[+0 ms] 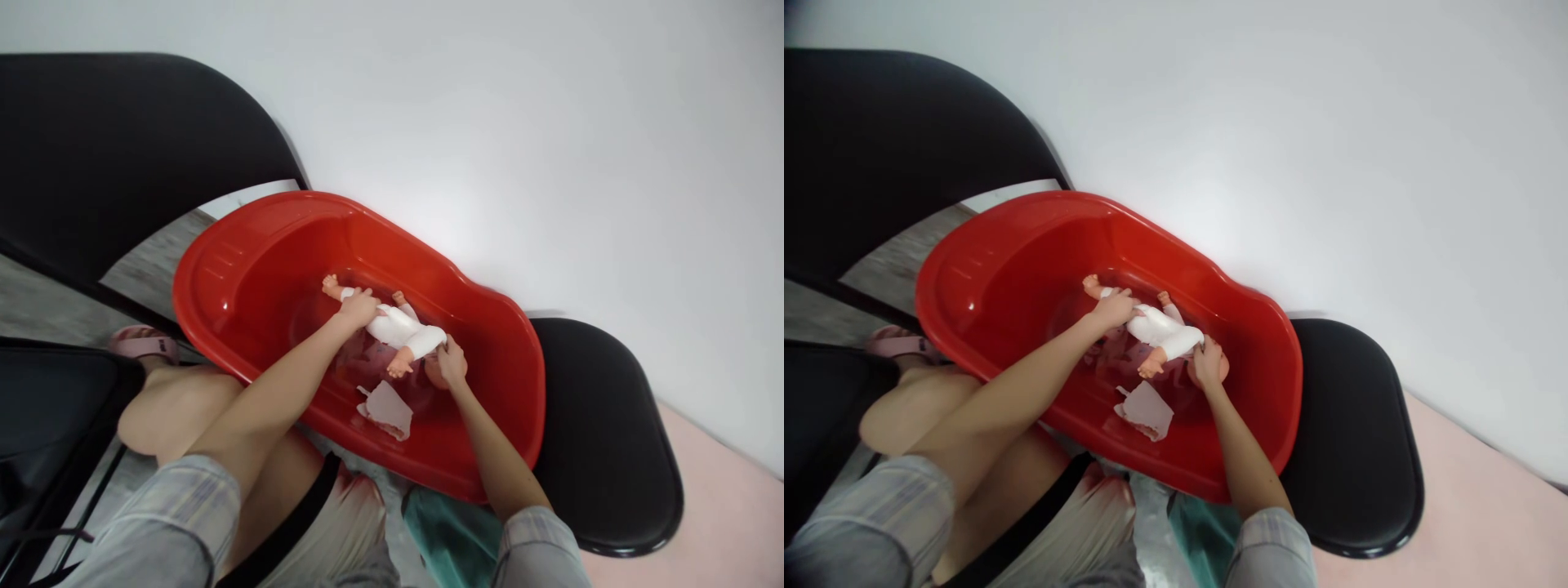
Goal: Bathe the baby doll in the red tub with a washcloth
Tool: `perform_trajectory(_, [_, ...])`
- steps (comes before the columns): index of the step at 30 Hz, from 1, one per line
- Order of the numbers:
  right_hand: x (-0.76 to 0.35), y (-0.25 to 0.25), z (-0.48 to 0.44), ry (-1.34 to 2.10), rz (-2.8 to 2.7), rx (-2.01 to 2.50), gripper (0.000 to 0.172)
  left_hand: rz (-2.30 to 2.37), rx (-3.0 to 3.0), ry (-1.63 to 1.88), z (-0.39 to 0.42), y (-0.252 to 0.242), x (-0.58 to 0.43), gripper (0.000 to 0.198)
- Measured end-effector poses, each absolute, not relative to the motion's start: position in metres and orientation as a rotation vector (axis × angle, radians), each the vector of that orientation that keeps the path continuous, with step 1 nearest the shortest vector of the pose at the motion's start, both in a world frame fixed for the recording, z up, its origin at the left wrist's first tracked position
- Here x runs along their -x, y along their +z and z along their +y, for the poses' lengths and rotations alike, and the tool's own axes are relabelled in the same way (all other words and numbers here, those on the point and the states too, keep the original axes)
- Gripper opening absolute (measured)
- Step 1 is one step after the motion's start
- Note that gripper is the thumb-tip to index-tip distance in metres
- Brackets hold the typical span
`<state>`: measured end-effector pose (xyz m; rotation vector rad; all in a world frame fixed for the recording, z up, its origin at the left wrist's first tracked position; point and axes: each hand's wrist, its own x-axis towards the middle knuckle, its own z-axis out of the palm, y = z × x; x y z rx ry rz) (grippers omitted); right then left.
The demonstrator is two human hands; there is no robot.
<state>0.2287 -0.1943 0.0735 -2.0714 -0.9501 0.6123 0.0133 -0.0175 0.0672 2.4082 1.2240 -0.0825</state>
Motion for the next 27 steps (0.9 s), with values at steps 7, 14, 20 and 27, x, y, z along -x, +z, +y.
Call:
perform_trajectory(7, [-0.245,0.068,-0.194,0.789,-1.094,2.095,0.027,1.191,-2.387,-0.247,-0.013,0.073,-0.015,0.051])
perform_trajectory(14, [-0.240,0.068,-0.192,0.817,-1.021,2.071,0.031,1.226,-2.432,-0.177,-0.018,0.075,-0.017,0.046])
perform_trajectory(20, [-0.226,0.080,-0.192,0.881,-0.813,2.057,0.035,1.257,-2.409,-0.116,-0.020,0.067,-0.016,0.044])
perform_trajectory(27, [-0.233,0.071,-0.194,0.915,-0.791,1.956,0.026,1.339,-2.334,0.063,-0.025,0.055,-0.020,0.061])
